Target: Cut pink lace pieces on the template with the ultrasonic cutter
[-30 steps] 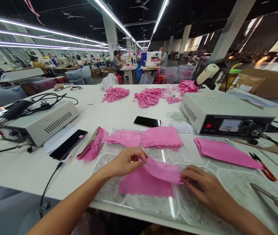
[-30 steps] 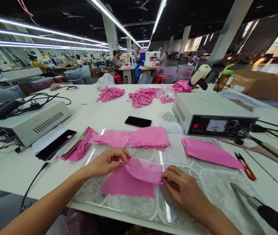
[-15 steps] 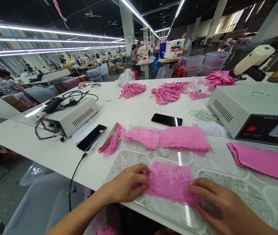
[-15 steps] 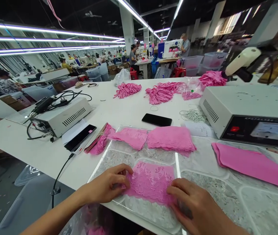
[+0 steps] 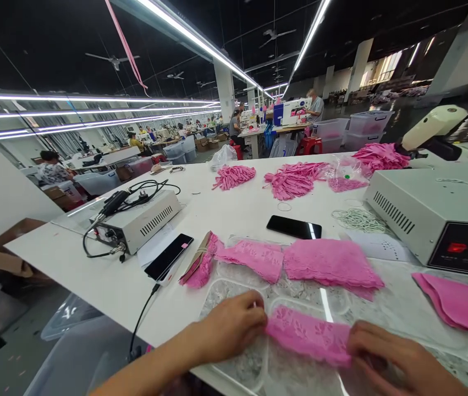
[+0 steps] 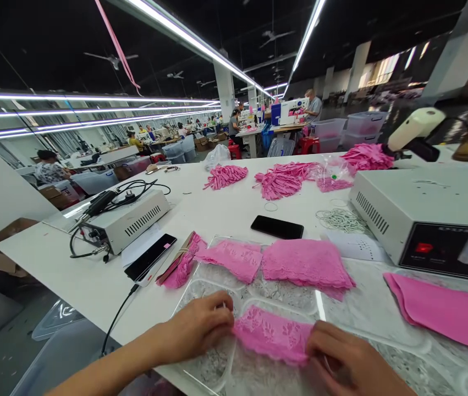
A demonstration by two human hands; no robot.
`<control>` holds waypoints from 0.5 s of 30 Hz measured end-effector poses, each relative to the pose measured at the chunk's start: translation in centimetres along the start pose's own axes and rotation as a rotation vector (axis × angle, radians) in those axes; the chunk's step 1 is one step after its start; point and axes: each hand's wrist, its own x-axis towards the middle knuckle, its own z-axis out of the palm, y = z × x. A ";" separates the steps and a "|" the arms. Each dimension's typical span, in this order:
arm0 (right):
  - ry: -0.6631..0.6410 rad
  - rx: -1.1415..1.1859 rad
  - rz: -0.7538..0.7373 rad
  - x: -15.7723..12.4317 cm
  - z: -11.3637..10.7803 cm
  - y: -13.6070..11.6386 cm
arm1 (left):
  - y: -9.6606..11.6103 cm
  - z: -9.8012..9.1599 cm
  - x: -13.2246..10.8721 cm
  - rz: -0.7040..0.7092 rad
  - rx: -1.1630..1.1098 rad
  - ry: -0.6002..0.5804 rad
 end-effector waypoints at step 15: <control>0.094 -0.052 -0.034 17.3 -0.3 0.0 | -12.8 -7.2 3.9 -0.147 0.137 0.065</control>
